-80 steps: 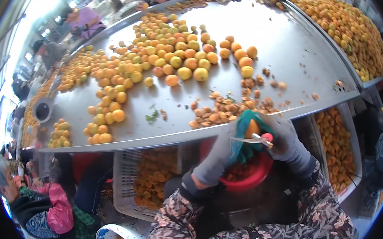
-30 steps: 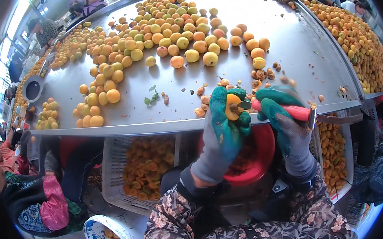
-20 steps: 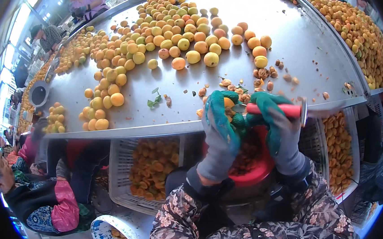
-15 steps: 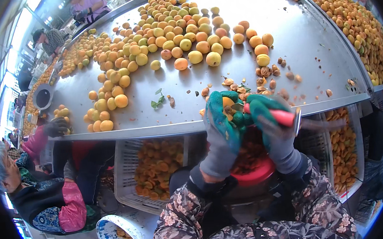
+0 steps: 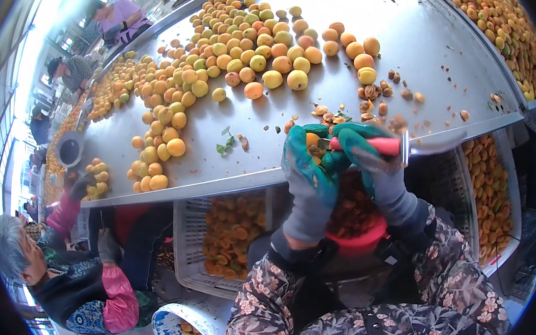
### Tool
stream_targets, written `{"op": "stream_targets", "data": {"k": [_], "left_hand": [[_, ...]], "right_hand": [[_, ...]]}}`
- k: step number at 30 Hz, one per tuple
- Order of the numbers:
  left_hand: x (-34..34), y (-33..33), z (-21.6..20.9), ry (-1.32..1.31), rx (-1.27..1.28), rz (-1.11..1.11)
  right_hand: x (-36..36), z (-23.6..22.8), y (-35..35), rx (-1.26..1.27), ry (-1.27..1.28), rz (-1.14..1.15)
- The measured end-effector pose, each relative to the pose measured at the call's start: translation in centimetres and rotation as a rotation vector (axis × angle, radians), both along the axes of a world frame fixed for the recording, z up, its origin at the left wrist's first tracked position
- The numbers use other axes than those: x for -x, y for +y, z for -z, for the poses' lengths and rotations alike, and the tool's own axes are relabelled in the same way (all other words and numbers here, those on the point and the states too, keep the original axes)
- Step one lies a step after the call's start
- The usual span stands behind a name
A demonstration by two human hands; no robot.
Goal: The person picks up an apricot from the table, cuts it open using a handheld pitting tool, and removes the pit. They drop the pit into a red bowl and place the pitted apricot into a white crate below the table, repeating the process.
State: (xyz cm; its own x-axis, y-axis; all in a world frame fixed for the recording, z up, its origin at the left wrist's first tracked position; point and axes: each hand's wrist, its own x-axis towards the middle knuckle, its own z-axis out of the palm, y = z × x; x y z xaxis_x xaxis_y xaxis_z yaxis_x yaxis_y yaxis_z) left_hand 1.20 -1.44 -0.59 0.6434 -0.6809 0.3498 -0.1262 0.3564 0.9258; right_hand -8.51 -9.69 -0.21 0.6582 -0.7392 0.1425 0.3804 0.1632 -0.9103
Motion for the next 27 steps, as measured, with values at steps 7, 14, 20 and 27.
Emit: {"op": "stream_targets", "data": {"k": [7,14,20,27], "left_hand": [[-1.1,-0.1,1.8,-0.55,-0.264,-0.365],[-0.2,-1.8,-0.5,0.819,-0.093,-0.108],[-1.1,-0.4,-2.6,0.978,-0.067,0.147],[-0.6,-1.9,-0.5,0.413,0.048,-0.117]], "right_hand": [[0.1,1.6,-0.6,0.18,-0.077,-0.017],[-0.1,0.3,-0.2,-0.146,-0.102,-0.099],[-0.4,-0.6,0.2,-0.181,-0.096,-0.093],[-0.4,-1.4,-0.4,-0.077,-0.096,-0.162]]}}
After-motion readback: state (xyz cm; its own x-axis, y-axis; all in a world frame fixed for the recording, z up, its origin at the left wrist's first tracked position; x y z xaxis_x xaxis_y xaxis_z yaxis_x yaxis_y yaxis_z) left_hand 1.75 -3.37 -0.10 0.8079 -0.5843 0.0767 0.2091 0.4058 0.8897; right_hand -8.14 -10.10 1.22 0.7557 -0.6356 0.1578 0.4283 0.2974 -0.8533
